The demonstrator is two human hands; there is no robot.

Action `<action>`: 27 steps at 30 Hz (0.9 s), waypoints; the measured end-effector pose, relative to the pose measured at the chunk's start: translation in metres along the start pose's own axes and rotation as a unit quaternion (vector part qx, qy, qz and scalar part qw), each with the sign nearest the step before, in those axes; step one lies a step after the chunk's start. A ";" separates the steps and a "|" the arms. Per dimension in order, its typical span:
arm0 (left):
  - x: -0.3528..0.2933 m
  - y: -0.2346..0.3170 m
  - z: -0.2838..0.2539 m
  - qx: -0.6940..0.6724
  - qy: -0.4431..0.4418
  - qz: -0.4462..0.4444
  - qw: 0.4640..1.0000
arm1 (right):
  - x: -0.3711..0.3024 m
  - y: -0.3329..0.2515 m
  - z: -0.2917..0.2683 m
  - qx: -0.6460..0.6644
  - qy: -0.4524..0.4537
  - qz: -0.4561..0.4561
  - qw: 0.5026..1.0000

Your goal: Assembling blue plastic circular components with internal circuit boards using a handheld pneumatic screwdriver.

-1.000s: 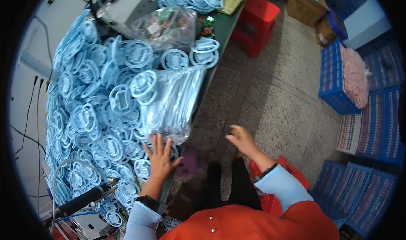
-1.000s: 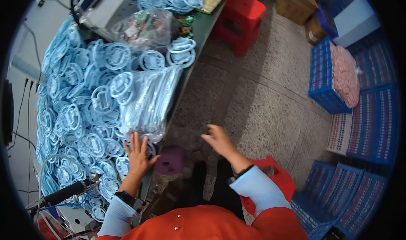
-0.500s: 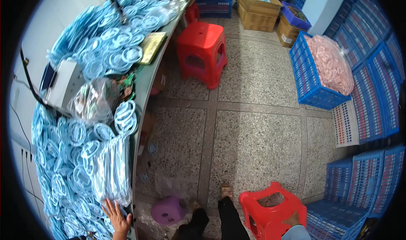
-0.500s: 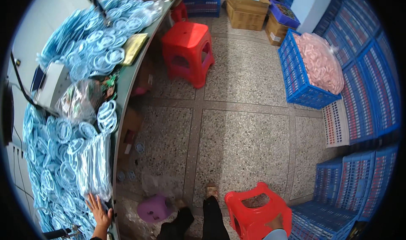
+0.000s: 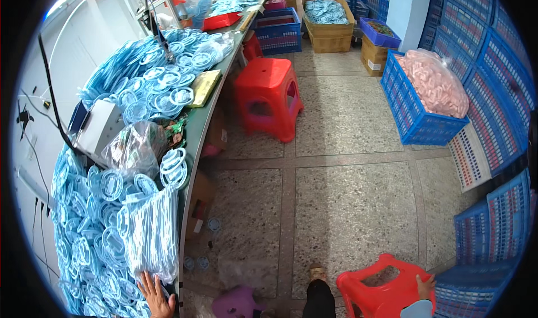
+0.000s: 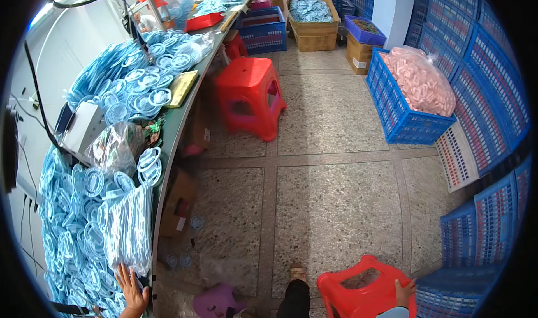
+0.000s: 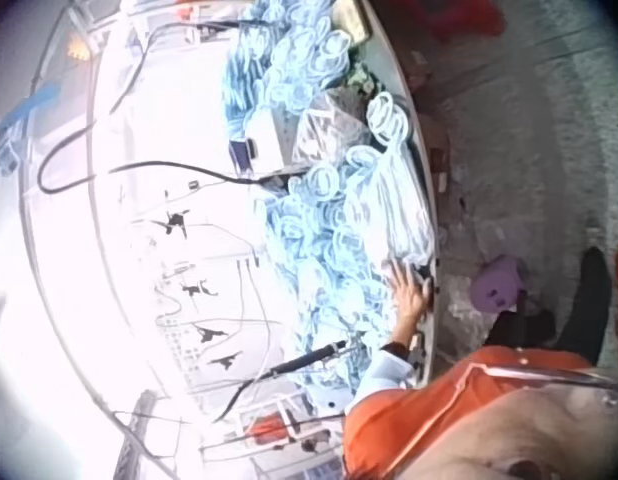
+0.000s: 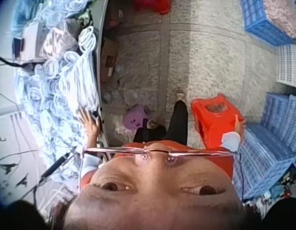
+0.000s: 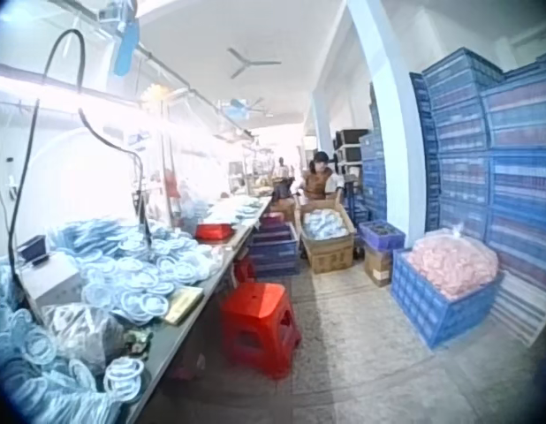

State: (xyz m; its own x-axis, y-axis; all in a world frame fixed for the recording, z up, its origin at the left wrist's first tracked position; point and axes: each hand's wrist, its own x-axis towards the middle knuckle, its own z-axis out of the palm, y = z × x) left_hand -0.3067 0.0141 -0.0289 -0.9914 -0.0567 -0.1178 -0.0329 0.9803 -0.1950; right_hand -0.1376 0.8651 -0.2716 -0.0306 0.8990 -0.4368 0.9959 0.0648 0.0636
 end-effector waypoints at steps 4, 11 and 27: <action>-0.007 -0.004 0.007 -0.018 0.015 -0.017 1.000 | 0.026 0.025 0.003 0.018 -0.008 -0.049 0.999; -0.010 -0.007 0.005 -0.025 0.025 -0.008 0.999 | -0.064 -0.007 0.002 -0.009 -0.073 -0.175 0.982; -0.008 0.002 -0.013 -0.129 -0.034 -0.059 0.989 | -0.212 -0.072 0.009 -0.123 -0.257 -0.365 0.886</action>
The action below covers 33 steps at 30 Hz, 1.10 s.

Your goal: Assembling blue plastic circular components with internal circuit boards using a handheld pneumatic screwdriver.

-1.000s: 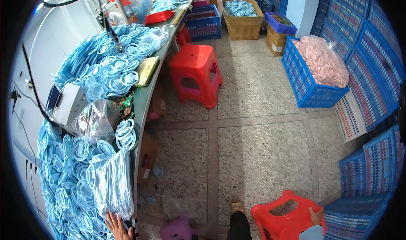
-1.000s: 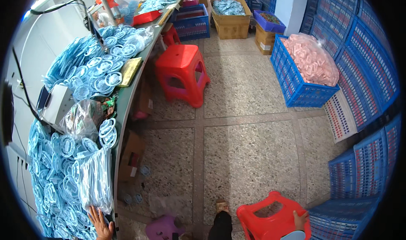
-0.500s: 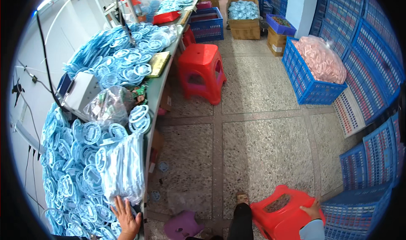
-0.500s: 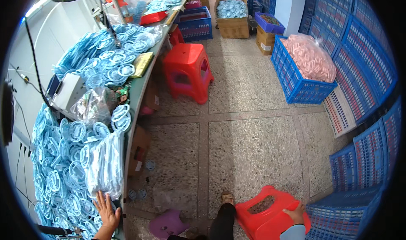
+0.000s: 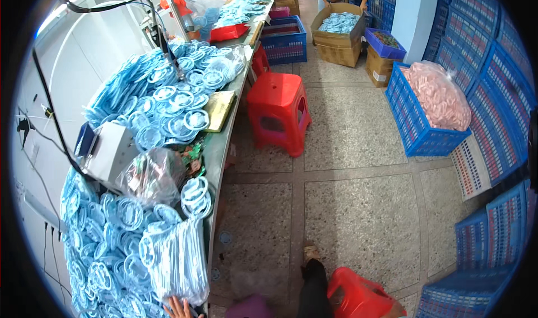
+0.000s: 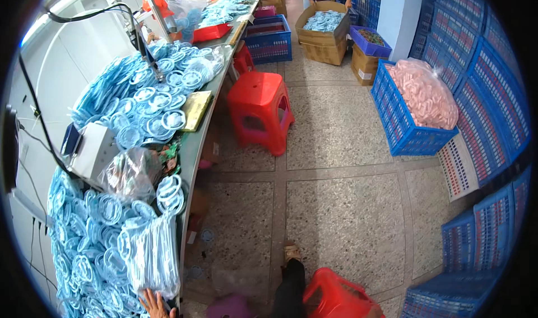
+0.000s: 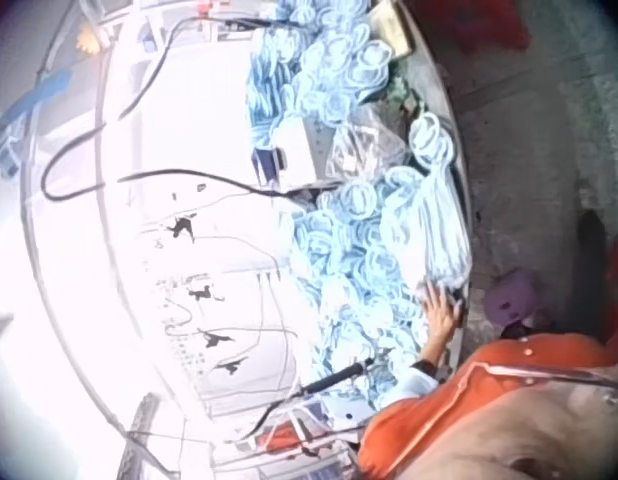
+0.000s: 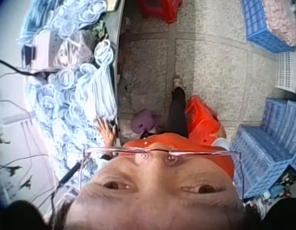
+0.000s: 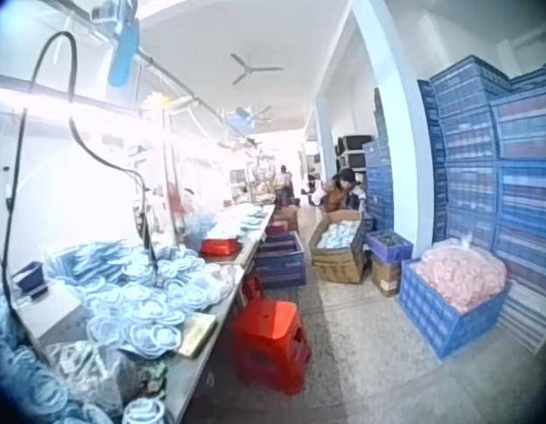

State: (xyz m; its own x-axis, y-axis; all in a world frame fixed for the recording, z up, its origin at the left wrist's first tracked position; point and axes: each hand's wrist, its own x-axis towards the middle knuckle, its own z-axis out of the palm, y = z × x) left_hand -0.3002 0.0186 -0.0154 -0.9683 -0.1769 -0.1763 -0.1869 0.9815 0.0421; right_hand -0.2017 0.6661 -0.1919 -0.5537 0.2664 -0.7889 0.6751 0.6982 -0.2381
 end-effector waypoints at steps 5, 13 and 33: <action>-0.006 -0.006 0.002 0.012 -0.037 -0.021 0.999 | 0.003 -0.053 0.022 0.044 -0.002 0.044 0.998; 0.008 -0.010 0.012 0.029 0.013 0.042 0.999 | -0.002 -0.081 0.104 0.072 -0.001 0.042 0.996; 0.006 -0.044 0.003 0.013 0.069 0.149 0.986 | 0.010 -0.222 0.150 -0.121 -0.261 -0.065 0.955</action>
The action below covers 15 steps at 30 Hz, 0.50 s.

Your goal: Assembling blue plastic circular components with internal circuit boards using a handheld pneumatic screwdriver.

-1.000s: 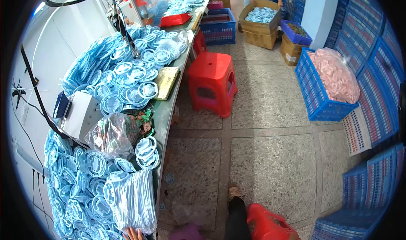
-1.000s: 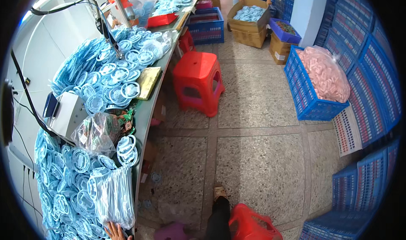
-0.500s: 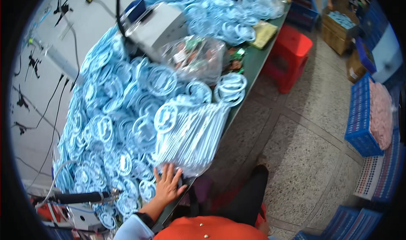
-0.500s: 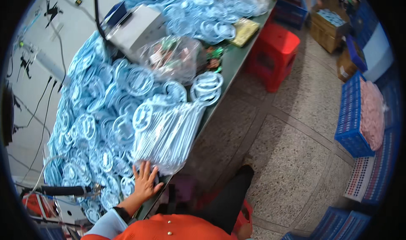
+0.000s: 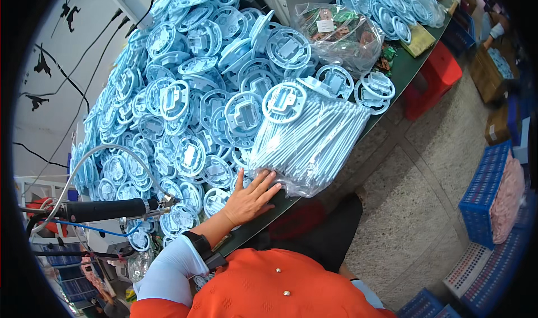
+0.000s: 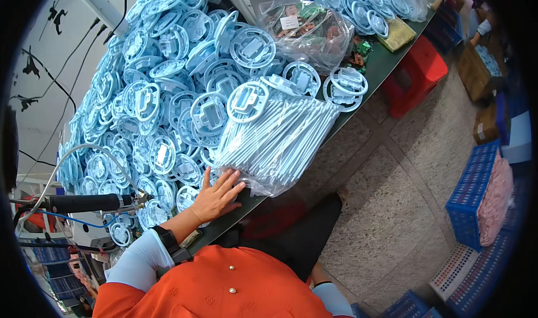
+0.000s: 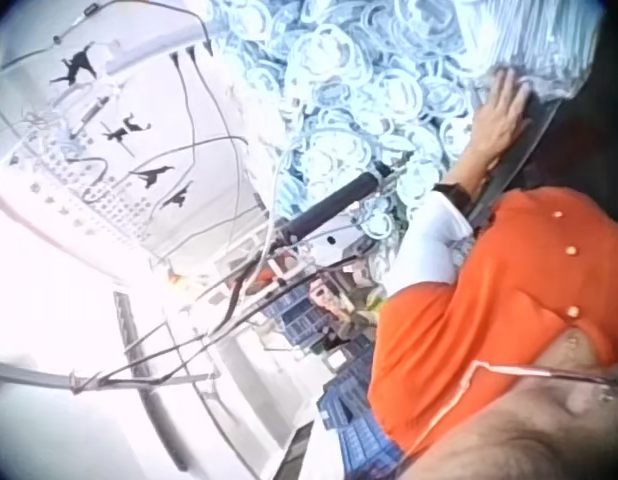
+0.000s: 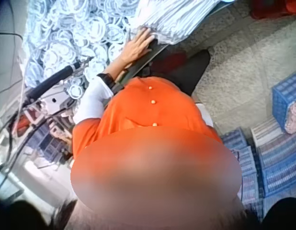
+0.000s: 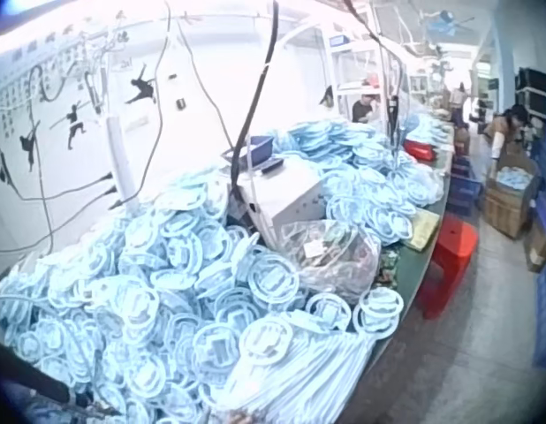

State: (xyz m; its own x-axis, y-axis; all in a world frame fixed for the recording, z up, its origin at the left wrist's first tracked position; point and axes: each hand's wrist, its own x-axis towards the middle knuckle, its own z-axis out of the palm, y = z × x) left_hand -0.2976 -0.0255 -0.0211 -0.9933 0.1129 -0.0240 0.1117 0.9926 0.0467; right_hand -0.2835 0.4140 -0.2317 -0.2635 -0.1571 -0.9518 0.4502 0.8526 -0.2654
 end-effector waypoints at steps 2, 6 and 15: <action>-0.002 -0.001 -0.008 -0.002 0.023 0.025 0.999 | 0.008 -0.011 -0.036 -0.145 0.097 -0.065 0.983; -0.009 0.001 -0.013 -0.010 0.071 0.049 0.996 | -0.056 -0.148 -0.114 -0.094 0.346 -0.393 0.847; -0.003 -0.013 -0.003 -0.026 0.138 0.062 0.988 | -0.130 -0.370 -0.062 -0.312 0.329 -0.721 0.523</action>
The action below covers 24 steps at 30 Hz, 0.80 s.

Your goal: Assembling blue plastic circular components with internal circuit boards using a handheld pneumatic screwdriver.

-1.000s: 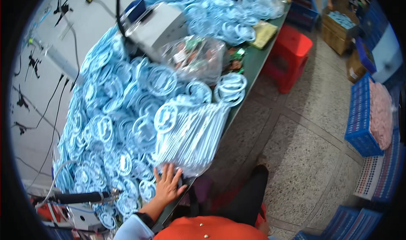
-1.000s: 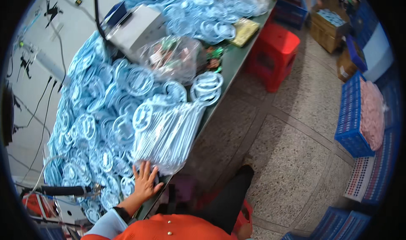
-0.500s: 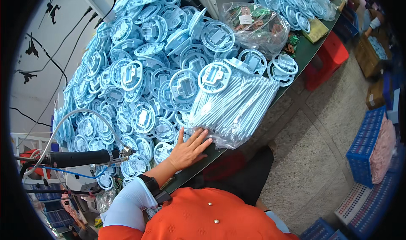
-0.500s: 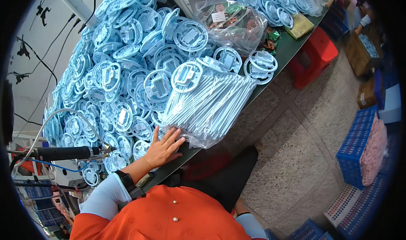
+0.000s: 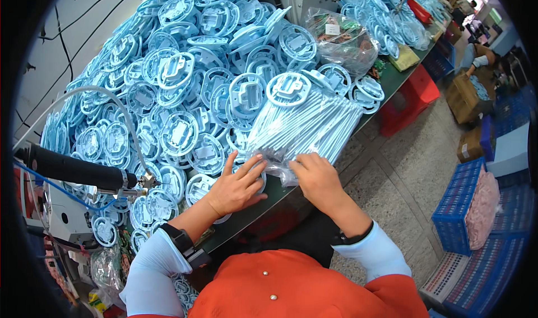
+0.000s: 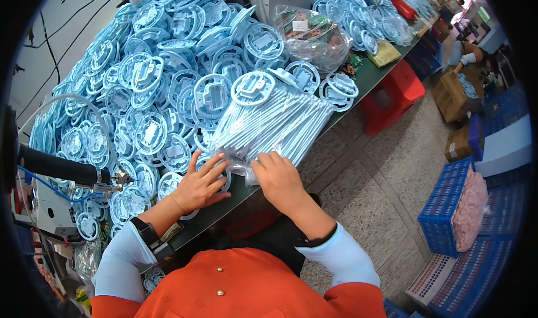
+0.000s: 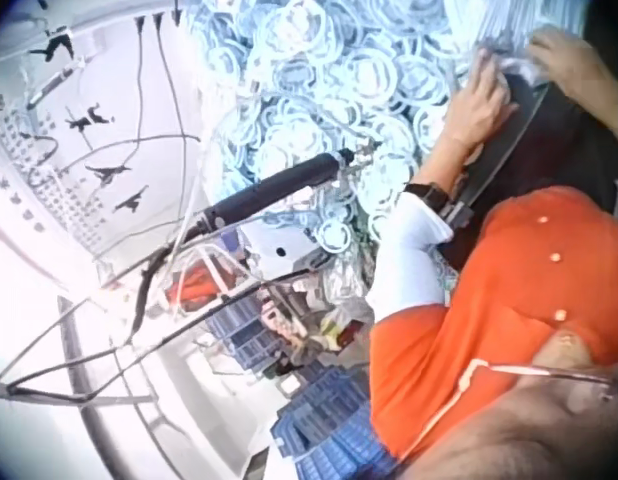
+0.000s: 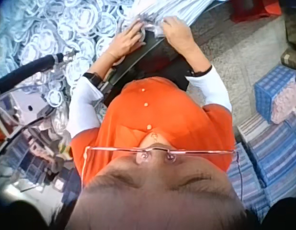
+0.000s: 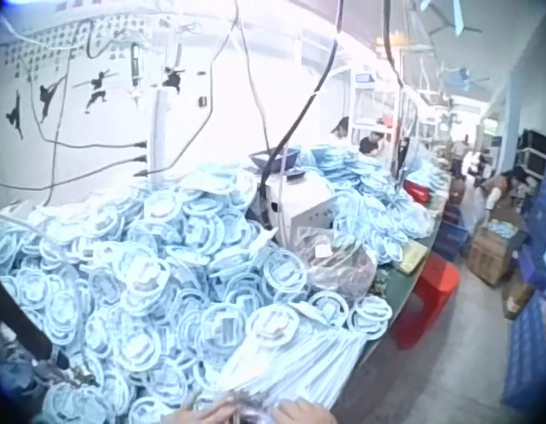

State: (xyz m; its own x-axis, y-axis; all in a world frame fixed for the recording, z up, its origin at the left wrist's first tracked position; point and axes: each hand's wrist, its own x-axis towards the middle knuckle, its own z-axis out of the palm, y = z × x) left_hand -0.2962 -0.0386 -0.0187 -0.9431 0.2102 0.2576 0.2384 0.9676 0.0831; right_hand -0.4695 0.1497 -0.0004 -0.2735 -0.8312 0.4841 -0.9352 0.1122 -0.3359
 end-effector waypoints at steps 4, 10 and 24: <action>0.034 0.014 -0.004 0.062 0.054 0.007 0.997 | 0.000 0.002 -0.012 -0.093 -0.051 -0.025 0.994; 0.015 0.020 0.027 0.098 0.101 -0.033 0.989 | -0.011 0.011 0.038 -0.064 0.005 -0.203 0.977; 0.031 0.016 -0.009 0.151 0.173 0.053 0.972 | 0.021 0.025 0.064 0.051 0.124 0.103 0.986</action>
State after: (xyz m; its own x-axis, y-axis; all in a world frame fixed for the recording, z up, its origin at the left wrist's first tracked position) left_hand -0.3195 -0.0182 -0.0012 -0.7696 0.3024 0.5623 0.2018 0.9508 -0.2352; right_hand -0.4839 0.0996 -0.0503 -0.5141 -0.6367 0.5748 -0.8296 0.1989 -0.5217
